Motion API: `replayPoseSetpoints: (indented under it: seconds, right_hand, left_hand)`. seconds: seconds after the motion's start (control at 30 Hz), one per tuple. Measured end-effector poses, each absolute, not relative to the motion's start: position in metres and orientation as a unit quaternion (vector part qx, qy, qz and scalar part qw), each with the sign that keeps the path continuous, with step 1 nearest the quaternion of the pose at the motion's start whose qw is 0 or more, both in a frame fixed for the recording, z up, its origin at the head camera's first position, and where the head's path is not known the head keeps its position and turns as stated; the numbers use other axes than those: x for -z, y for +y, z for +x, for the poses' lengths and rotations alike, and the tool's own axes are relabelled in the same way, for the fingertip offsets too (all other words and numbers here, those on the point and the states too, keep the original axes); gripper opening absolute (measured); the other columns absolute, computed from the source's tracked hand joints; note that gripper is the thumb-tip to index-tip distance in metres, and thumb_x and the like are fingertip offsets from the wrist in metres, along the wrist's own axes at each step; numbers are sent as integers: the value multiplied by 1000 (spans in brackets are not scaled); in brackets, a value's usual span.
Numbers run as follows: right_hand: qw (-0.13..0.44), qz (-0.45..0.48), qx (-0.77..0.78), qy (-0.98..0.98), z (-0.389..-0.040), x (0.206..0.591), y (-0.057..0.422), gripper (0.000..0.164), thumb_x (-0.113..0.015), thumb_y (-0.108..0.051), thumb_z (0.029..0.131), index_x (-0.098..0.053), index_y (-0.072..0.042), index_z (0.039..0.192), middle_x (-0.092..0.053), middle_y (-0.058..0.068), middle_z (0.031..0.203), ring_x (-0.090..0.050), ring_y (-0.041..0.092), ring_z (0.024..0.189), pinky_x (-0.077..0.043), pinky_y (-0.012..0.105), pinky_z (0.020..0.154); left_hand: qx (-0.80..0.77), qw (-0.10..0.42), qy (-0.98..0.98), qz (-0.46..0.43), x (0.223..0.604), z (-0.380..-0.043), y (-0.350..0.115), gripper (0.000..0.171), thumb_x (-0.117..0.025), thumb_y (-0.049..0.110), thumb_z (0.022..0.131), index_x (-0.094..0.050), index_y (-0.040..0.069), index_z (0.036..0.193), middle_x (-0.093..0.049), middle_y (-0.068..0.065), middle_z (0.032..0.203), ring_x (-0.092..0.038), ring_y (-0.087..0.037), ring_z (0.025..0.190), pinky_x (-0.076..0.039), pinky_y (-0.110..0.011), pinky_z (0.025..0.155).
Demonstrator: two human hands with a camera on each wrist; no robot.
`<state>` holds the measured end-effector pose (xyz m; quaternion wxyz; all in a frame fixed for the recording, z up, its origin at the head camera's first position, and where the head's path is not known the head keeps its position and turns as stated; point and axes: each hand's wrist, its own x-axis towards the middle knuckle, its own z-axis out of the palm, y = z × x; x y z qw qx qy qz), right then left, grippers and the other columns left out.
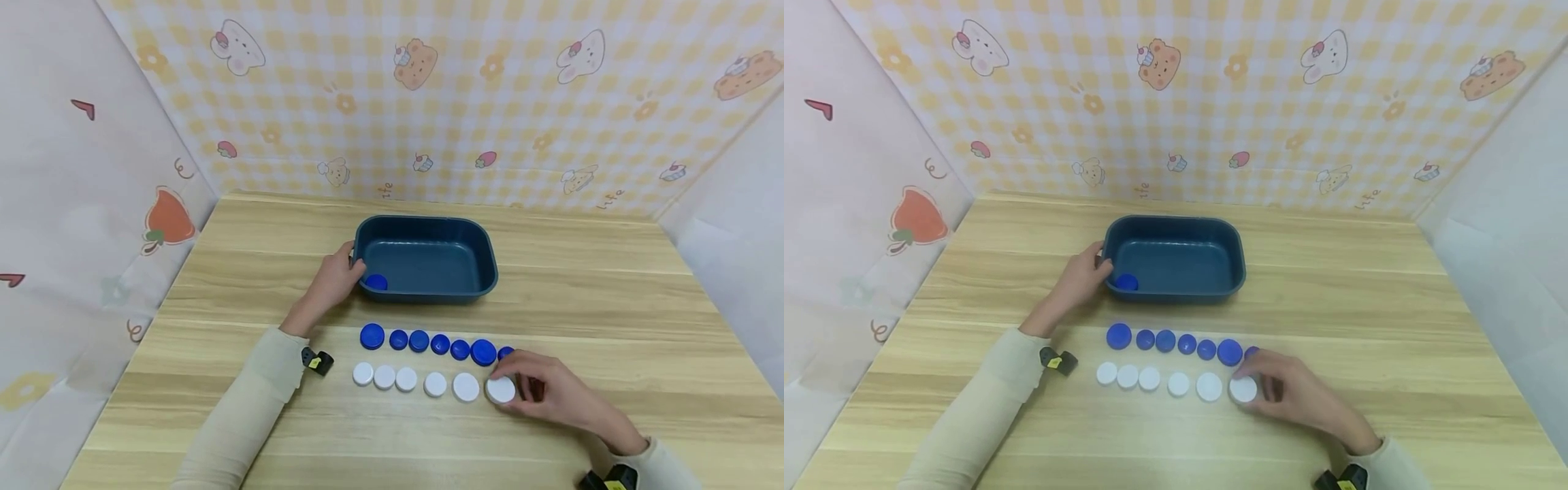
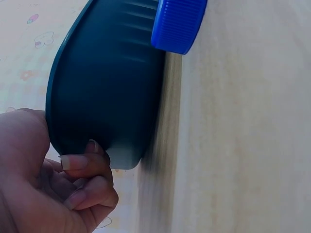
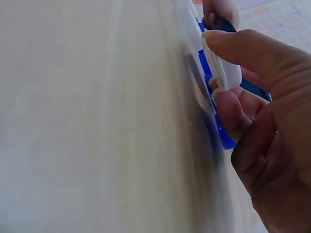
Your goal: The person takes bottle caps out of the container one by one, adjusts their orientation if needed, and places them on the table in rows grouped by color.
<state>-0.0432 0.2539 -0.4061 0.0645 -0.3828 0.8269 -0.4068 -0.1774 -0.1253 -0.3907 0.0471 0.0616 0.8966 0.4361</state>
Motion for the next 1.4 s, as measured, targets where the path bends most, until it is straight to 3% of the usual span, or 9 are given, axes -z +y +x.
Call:
replayPoseSetpoints:
  seconds: [0.13,0.4,0.8,0.97,1.27,1.4]
  right_hand:
    - [41,-398,399,825,-41,411,254,44,-83,-3,71,-66,-13,111,-62,5,107,-50,4,60,-40,15,49]
    - [16,-408,346,845,-40,419,257,42,-83,-19,75,-67,-20,113,-61,-4,111,-47,-1,62,-35,8,53]
    - [14,-397,343,851,-40,417,251,37,-82,-22,76,-68,-23,111,-62,-5,111,-54,6,79,-42,16,60]
    - [6,-386,355,852,-41,411,252,39,-83,-22,75,-68,-22,110,-63,-3,111,-53,4,71,-40,13,56]
    - [-55,-387,428,815,-48,390,253,56,-84,10,59,-66,-4,110,-64,10,104,-47,0,52,-35,13,43]
    - [-47,-379,459,802,-52,369,247,58,-79,18,59,-63,3,113,-63,4,96,-48,3,51,-34,15,40]
  left_hand:
    - [-437,51,896,62,392,-178,-126,48,-44,16,96,-38,-6,138,-54,-9,69,-47,-19,53,-37,-28,47]
    - [-442,55,894,59,392,-178,-125,45,-45,15,97,-39,-5,137,-55,-10,70,-48,-20,54,-38,-28,48]
    - [-436,48,896,64,393,-179,-127,45,-45,16,97,-40,-4,136,-55,-10,70,-48,-21,55,-38,-28,48]
    - [-433,48,898,65,393,-180,-126,45,-44,17,97,-40,-4,137,-54,-9,70,-49,-20,55,-38,-28,49]
    - [-432,50,898,62,393,-179,-125,44,-45,16,97,-41,-3,137,-53,-8,68,-48,-20,55,-37,-28,49]
    - [-433,52,898,60,394,-180,-126,45,-45,17,97,-40,-3,137,-53,-9,69,-48,-20,55,-37,-28,49]
